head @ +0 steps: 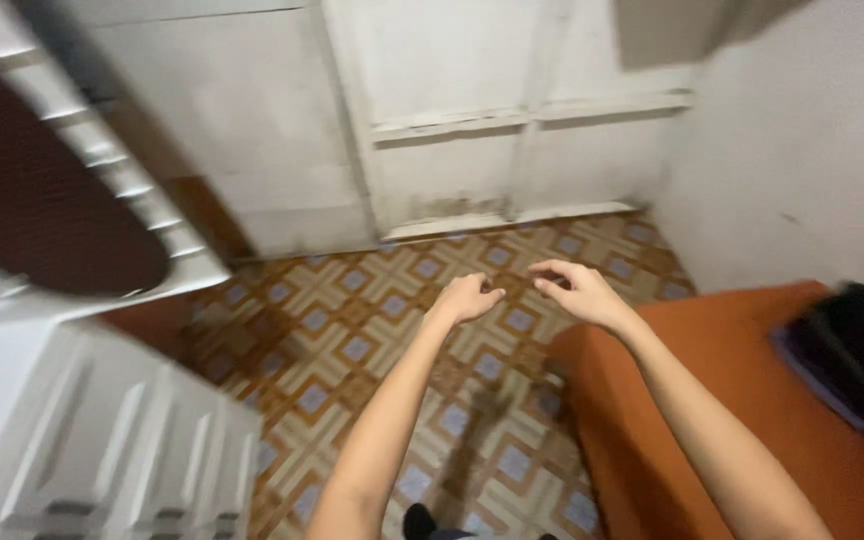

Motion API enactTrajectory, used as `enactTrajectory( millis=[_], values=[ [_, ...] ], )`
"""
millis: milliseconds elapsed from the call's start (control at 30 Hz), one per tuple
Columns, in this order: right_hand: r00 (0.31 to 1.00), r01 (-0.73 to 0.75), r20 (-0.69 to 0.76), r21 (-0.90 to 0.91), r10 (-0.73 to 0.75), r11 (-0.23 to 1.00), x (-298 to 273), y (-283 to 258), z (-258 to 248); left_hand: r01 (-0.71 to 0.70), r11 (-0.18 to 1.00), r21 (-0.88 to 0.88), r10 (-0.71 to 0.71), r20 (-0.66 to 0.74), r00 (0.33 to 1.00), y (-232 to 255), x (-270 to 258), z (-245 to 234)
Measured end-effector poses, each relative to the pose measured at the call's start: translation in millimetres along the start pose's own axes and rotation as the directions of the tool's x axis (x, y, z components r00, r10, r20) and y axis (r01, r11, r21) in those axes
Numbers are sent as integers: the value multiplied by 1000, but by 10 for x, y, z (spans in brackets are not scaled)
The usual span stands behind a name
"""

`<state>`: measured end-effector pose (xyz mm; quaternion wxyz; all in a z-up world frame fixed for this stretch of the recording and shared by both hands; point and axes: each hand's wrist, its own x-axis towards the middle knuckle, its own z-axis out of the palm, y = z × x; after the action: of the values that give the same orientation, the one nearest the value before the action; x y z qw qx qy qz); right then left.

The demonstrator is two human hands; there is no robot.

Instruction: Placing folded pants and shorts into a white plastic storage cabinet.

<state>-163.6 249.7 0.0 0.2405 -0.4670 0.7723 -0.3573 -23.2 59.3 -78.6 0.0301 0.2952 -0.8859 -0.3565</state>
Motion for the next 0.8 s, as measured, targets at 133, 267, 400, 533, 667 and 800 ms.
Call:
enactTrajectory(
  millis=[133, 267, 400, 533, 667, 800],
  values=[
    [990, -88, -110, -39, 84, 995, -501, 537, -550, -50, 998, -28, 53, 101, 993, 714, 238, 581],
    [971, -179, -158, 24, 180, 984, -967, 1016, -1031, -101, 994, -35, 106, 197, 975, 1358, 392, 1149],
    [948, -230, -221, 19, 228, 973, -1316, 1564, -1432, -244, 967, -70, 253, 201, 946, 1837, 597, 1708],
    [933, -261, -247, 42, 263, 965, -1540, 1876, -1692, -236, 971, -36, 235, 306, 922, 2271, 690, 2005],
    [900, -305, -299, 81, 316, 949, -1602, 2110, -1863, -297, 953, -62, 299, 349, 888, 2556, 941, 2235],
    [855, -352, -365, 113, 368, 929, -1541, 2484, -2015, -372, 923, -94, 377, 402, 834, 2814, 1302, 2441]
  ],
)
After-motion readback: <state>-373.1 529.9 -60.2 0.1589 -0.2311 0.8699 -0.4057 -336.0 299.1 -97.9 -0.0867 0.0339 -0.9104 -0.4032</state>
